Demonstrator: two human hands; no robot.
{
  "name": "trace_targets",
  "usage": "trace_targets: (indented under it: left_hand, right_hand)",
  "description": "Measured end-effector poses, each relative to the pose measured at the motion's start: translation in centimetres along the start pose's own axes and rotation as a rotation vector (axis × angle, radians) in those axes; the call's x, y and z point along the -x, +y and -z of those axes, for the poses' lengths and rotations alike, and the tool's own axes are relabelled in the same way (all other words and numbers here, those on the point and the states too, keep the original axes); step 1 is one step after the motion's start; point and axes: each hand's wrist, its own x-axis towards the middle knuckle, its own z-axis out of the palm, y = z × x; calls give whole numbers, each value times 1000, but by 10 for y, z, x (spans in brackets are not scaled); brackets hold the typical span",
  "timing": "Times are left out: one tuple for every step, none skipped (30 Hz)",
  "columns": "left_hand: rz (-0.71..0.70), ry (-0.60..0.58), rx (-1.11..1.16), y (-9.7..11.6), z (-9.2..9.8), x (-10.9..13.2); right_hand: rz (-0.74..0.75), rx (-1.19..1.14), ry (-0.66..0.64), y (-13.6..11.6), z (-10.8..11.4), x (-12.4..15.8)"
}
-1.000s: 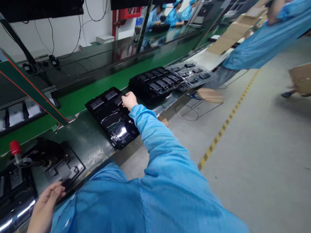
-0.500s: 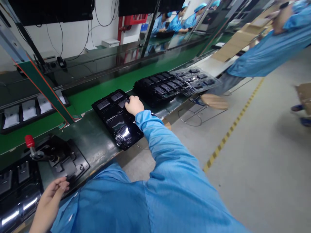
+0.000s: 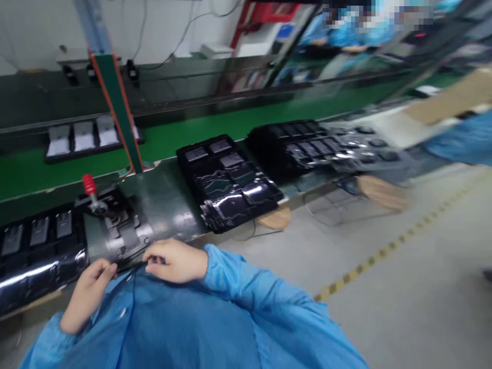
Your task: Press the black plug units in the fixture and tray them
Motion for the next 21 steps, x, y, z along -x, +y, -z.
trace_targets:
  left_hand:
    - [1, 19, 17, 2, 3, 4]
    - [0, 35, 37, 3, 5, 8]
    - [-4, 53, 57, 3, 8, 12]
    - [-11, 76, 75, 1, 12, 15]
    - [-14, 91, 92, -2, 16, 17]
    - [6, 131, 96, -6, 21, 20]
    - [30, 178, 96, -12, 27, 22]
    - [57, 229, 91, -19, 35, 25]
    - [84, 286, 83, -26, 43, 29]
    - [108, 343, 71, -34, 53, 33]
    - [130, 402, 57, -41, 65, 38]
    - [149, 463, 42, -48, 77, 42]
    - [166, 522, 29, -56, 91, 46]
    - [182, 587, 7, -63, 106, 50]
    - [204, 657, -33, -72, 122, 52]
    - [230, 724, -90, -80, 139, 52]
    - [272, 794, -185, -90, 155, 52]
    - [325, 843, -298, -99, 171, 50]
    - [384, 863, -405, -108, 186, 47]
    - [444, 865, -502, -117, 200, 44]
    - [497, 846, -586, -126, 212, 40]
  right_hand:
    - [-12, -51, -57, 5, -20, -2]
    - [-21, -93, -106, 10, -38, -3]
    - [-34, -122, -145, 15, -52, -4]
    - [-54, -138, -168, 19, -64, -6]
    - [-83, -141, -171, 24, -73, -8]
    - [-119, -137, -161, 28, -79, -10]
    - [-153, -132, -151, 33, -83, -14]
    - [-180, -130, -150, 36, -86, -17]
    - [-200, -133, -157, 39, -88, -21]
    - [-214, -142, -166, 42, -89, -23]
    - [-228, -151, -172, 43, -91, -25]
    - [-243, -157, -172, 43, -92, -26]
    - [-258, -160, -165, 43, -92, -26]
    - [-271, -160, -155, 43, -93, -26]
    - [-281, -160, -144, 42, -93, -26]
    - [-290, -160, -135, 42, -93, -25]
    - [-297, -160, -127, 42, -94, -25]
    - [-303, -159, -118, 43, -95, -25]
    - [-308, -155, -104, 45, -95, -24]
    - [-314, -147, -88, 48, -97, -24]
    - [-319, -137, -72, 52, -98, -23]
